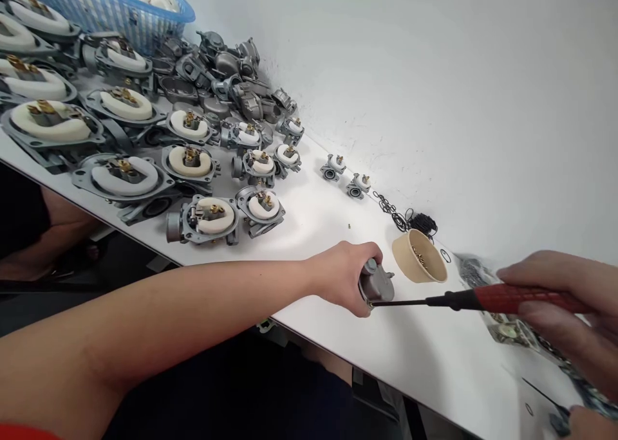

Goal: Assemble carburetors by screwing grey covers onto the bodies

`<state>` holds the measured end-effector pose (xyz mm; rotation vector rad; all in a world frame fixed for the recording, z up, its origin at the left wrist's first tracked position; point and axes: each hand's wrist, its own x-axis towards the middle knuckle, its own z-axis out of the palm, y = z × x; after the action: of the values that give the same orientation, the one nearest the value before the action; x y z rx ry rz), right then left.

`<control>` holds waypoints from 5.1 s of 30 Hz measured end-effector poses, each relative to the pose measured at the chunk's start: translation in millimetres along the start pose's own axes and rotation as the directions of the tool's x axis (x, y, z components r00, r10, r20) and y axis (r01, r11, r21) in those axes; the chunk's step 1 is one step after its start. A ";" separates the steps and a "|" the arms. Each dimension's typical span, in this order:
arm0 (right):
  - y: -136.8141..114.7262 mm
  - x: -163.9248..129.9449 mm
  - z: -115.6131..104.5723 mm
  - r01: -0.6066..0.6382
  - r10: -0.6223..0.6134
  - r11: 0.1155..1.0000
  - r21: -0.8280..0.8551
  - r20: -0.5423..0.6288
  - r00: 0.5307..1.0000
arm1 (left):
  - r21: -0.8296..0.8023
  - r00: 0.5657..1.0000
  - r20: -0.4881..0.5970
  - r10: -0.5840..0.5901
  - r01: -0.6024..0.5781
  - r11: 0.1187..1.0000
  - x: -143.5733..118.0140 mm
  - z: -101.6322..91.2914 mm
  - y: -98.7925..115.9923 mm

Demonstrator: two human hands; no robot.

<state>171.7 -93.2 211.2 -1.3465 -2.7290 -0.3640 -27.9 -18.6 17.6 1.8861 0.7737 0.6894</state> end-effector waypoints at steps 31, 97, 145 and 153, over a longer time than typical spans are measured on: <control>4.1 42.8 4.7 0.146 -0.193 0.926 0.348 0.104 0.976 | 0.073 0.977 -0.146 -0.157 0.168 0.983 3.0 21.0 3.2; 4.4 31.7 3.9 0.182 -0.184 0.963 0.197 -0.012 0.983 | -0.001 0.988 -0.156 0.002 -0.002 1.000 2.9 5.0 -1.7; 5.3 24.0 12.0 0.013 0.002 0.963 0.269 -0.053 0.999 | 0.042 0.983 -0.184 -0.007 0.015 0.999 2.2 5.7 0.2; 2.8 3.5 40.7 0.146 0.009 0.906 0.398 -0.362 0.932 | 0.038 0.985 -0.170 -0.012 0.019 0.999 2.6 4.5 0.3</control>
<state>173.2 -79.0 172.8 -0.9602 -2.3711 -0.0107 -22.8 -19.2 16.5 1.8714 0.9148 0.8385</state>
